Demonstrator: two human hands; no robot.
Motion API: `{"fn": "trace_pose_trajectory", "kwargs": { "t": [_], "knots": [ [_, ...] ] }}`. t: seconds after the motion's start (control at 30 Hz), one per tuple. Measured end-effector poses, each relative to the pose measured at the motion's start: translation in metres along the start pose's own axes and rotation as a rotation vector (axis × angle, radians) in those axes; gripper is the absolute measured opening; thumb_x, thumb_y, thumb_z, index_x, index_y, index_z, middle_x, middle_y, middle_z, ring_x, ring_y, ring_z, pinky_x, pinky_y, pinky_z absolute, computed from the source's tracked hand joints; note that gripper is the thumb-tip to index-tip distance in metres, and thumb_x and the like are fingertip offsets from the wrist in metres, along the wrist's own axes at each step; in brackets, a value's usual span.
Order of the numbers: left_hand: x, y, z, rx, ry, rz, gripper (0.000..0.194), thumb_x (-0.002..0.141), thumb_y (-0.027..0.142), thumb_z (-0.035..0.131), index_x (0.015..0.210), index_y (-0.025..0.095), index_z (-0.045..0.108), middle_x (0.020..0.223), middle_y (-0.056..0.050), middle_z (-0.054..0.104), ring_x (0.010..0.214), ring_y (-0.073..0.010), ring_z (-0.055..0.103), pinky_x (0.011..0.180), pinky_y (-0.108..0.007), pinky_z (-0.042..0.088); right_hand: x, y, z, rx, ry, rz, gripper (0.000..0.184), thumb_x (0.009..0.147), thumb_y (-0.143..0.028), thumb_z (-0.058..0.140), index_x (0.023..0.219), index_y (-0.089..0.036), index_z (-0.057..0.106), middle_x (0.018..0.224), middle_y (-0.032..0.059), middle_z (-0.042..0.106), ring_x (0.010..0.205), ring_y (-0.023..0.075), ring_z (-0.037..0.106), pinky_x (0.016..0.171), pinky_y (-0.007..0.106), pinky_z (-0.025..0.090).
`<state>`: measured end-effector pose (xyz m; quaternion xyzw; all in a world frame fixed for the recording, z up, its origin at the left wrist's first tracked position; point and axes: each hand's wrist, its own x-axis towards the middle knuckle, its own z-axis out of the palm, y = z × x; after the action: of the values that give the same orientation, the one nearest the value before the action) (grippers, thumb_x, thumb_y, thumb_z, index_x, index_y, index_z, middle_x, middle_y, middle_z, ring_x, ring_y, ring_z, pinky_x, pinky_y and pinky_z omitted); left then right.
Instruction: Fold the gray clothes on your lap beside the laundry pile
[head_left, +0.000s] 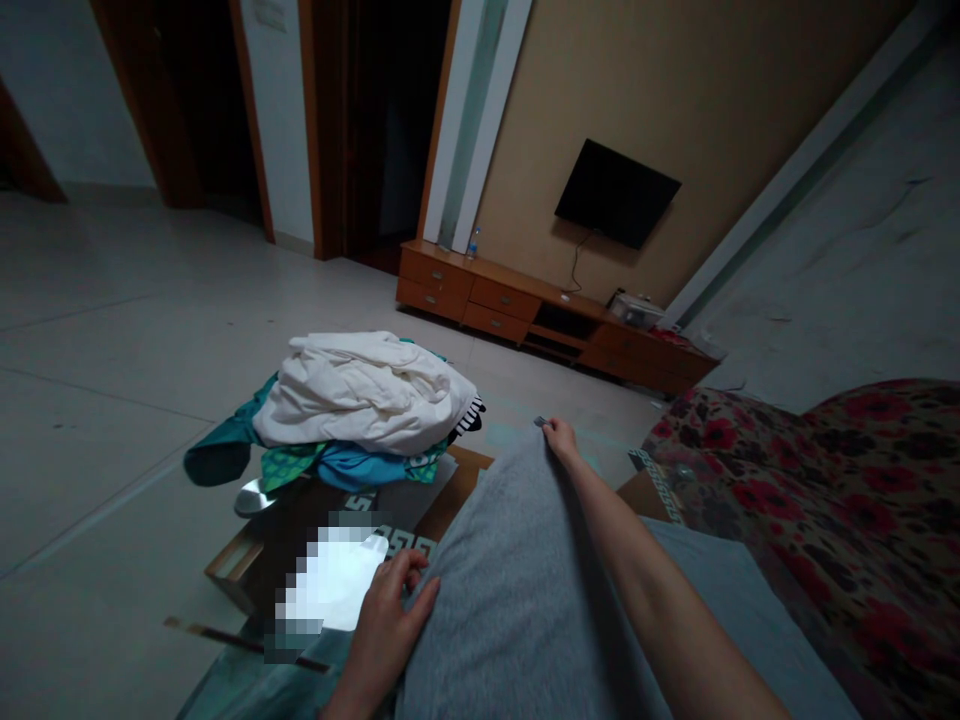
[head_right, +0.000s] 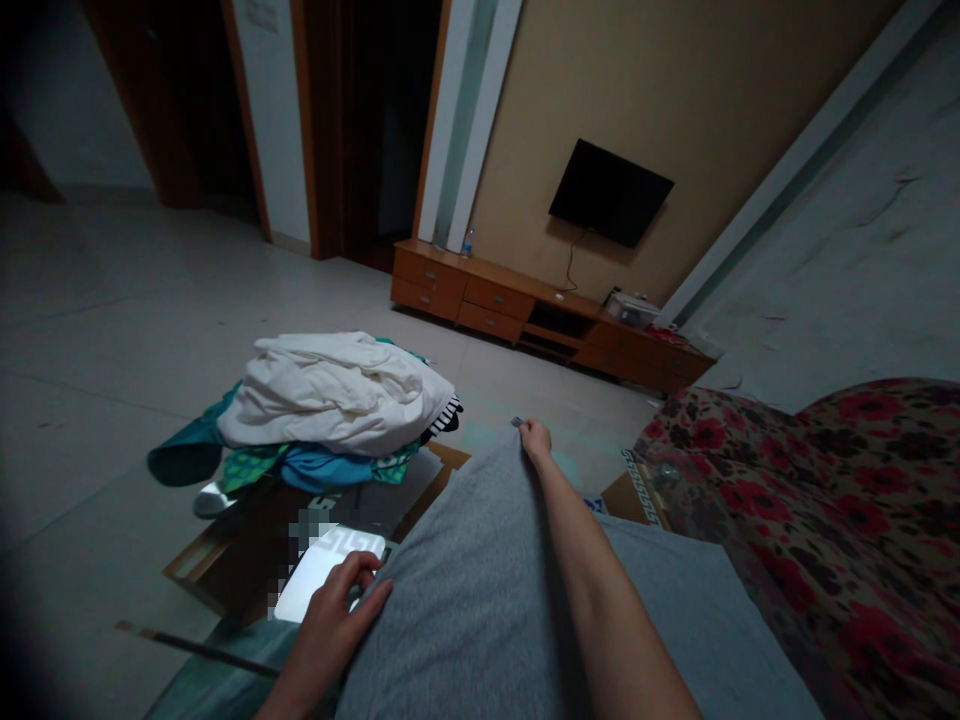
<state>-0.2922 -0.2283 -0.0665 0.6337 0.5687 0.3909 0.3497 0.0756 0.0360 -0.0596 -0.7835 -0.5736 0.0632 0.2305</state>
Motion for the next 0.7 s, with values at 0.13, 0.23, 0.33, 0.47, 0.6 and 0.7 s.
{"fn": "trace_pose_trajectory", "kwargs": {
  "t": [0.13, 0.23, 0.33, 0.47, 0.6, 0.7],
  "knots": [
    [-0.001, 0.003, 0.001, 0.155, 0.099, 0.074, 0.016, 0.083, 0.036, 0.053, 0.08, 0.021, 0.057, 0.072, -0.001, 0.055, 0.075, -0.02, 0.053, 0.071, -0.032, 0.041, 0.001, 0.001, 0.01, -0.015, -0.034, -0.018, 0.025, 0.084, -0.024, 0.051, 0.099, -0.017, 0.07, 0.102, 0.0092, 0.071, 0.094, 0.0192, 0.063, 0.08, 0.023, 0.044],
    [-0.001, 0.004, 0.001, 0.258, 0.154, 0.114, 0.013, 0.082, 0.029, 0.051, 0.073, 0.02, 0.056, 0.068, -0.001, 0.054, 0.071, -0.0196, 0.051, 0.07, -0.032, 0.039, 0.0, 0.0, 0.015, -0.008, -0.063, -0.031, 0.024, 0.083, -0.024, 0.053, 0.097, -0.018, 0.071, 0.099, 0.0074, 0.071, 0.091, 0.0188, 0.064, 0.079, 0.023, 0.044],
    [-0.001, 0.002, 0.0, 0.307, 0.165, 0.143, 0.009, 0.081, 0.023, 0.049, 0.074, 0.019, 0.055, 0.07, -0.001, 0.055, 0.072, -0.019, 0.052, 0.071, -0.033, 0.039, -0.002, -0.004, 0.019, 0.019, -0.085, -0.04, 0.023, 0.082, -0.023, 0.055, 0.097, -0.019, 0.071, 0.099, 0.0061, 0.071, 0.092, 0.0189, 0.063, 0.08, 0.024, 0.044],
    [0.0, 0.002, -0.005, 0.37, 0.154, 0.176, 0.008, 0.077, 0.015, 0.047, 0.075, 0.019, 0.053, 0.077, -0.003, 0.057, 0.079, -0.02, 0.054, 0.074, -0.033, 0.041, -0.004, -0.01, 0.013, 0.102, -0.135, -0.058, 0.024, 0.084, -0.028, 0.056, 0.101, -0.018, 0.07, 0.1, 0.0057, 0.071, 0.092, 0.0181, 0.063, 0.08, 0.024, 0.045],
    [0.017, 0.032, -0.003, 0.517, 0.094, 0.252, 0.027, 0.068, 0.007, 0.046, 0.089, 0.019, 0.059, 0.107, -0.008, 0.06, 0.105, -0.0246, 0.052, 0.086, -0.038, 0.042, -0.003, -0.01, -0.011, 0.21, -0.207, -0.086, 0.027, 0.091, -0.034, 0.05, 0.101, -0.017, 0.068, 0.102, 0.0058, 0.07, 0.091, 0.0152, 0.063, 0.079, 0.022, 0.047],
    [0.043, 0.073, 0.021, 0.601, -0.089, 0.388, 0.037, 0.07, 0.005, 0.046, 0.1, 0.019, 0.062, 0.128, -0.009, 0.055, 0.122, -0.0259, 0.045, 0.1, -0.044, 0.036, -0.005, -0.004, -0.037, 0.254, -0.233, -0.059, 0.03, 0.096, -0.033, 0.043, 0.1, -0.014, 0.066, 0.099, 0.0067, 0.069, 0.086, 0.0138, 0.064, 0.077, 0.026, 0.05]
  ]
}}
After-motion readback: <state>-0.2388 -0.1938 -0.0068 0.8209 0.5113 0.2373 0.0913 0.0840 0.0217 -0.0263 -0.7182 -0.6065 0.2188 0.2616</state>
